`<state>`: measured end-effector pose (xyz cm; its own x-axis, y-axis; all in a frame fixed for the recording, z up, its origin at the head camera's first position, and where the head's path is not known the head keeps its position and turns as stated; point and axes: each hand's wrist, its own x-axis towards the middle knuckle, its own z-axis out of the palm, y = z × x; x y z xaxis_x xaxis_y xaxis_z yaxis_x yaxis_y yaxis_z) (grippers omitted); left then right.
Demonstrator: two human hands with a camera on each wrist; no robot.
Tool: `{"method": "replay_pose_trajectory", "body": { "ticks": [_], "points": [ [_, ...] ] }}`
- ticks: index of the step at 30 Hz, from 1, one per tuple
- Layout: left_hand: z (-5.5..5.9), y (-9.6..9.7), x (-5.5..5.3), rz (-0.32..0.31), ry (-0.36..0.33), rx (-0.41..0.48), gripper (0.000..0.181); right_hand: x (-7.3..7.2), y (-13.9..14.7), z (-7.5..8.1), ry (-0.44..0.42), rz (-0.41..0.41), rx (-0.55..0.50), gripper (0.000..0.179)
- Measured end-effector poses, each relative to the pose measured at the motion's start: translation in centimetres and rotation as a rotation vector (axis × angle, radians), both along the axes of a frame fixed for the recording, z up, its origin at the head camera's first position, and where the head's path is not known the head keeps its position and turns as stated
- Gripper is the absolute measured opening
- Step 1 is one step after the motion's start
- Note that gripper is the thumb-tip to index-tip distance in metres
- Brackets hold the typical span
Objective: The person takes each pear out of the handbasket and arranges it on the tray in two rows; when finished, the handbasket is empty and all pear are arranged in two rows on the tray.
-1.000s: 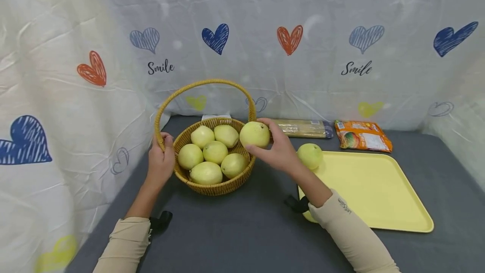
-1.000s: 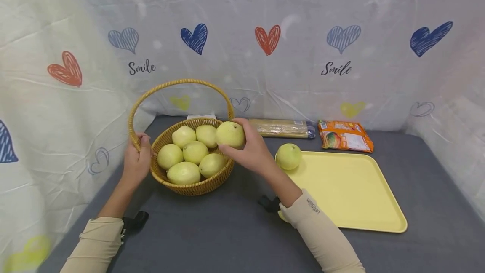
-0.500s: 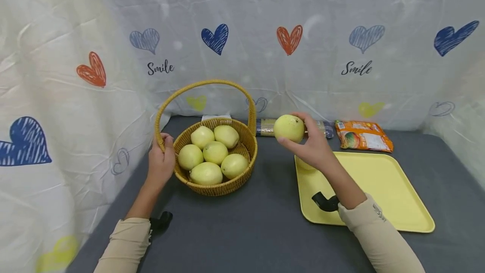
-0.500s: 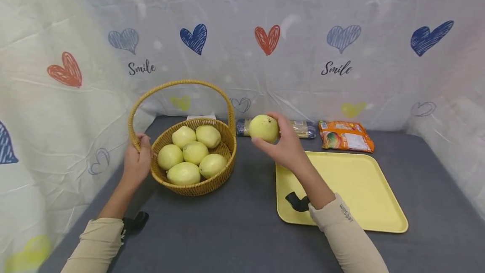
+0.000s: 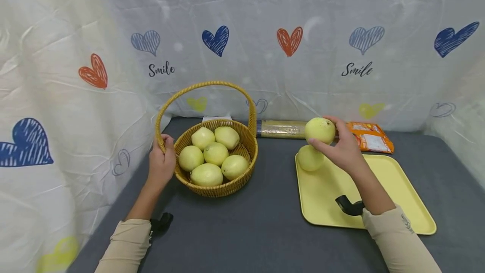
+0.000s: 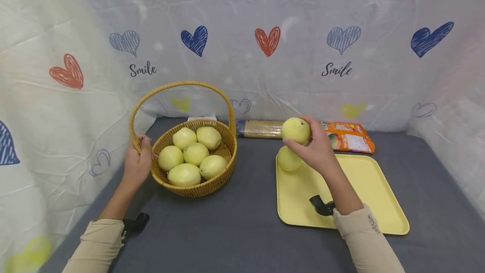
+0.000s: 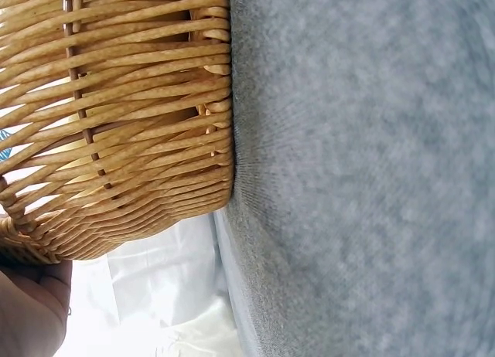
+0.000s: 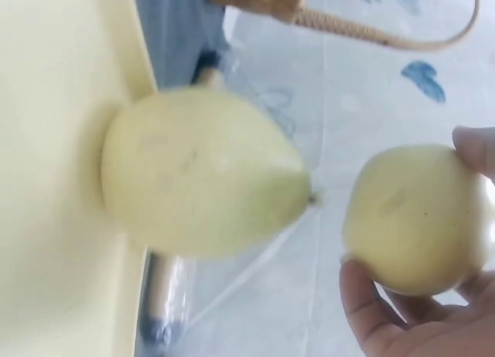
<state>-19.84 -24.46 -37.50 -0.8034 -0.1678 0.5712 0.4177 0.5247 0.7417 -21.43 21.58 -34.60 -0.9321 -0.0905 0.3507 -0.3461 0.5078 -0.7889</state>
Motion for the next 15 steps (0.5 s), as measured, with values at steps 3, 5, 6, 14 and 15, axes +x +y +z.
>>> {"method": "replay_pose_trajectory", "body": {
  "ticks": [3, 5, 6, 14, 15],
  "points": [
    [-1.2, -0.6, -0.9, 0.014, 0.000, 0.001, 0.021, -0.2, 1.5, 0.0, -0.034, -0.016, 0.042, 0.074],
    [-1.9, -1.0, -1.3, 0.020, -0.003, 0.003, 0.022, -0.4, 2.5, 0.1, -0.042, -0.010, 0.072, 0.073],
    [-2.1, -1.1, -1.4, 0.023, -0.003, 0.001, 0.022, -0.5, 2.9, 0.1, -0.047, -0.006, 0.091, 0.074],
    [-2.4, -1.3, -1.7, 0.012, 0.018, 0.014, 0.025, -1.0, 5.5, -0.4, -0.122, 0.031, 0.238, 0.070],
    [-2.4, -1.3, -1.7, 0.012, 0.019, 0.011, 0.024, -1.0, 5.8, -0.5, -0.151, 0.034, 0.250, 0.072]
  ]
}}
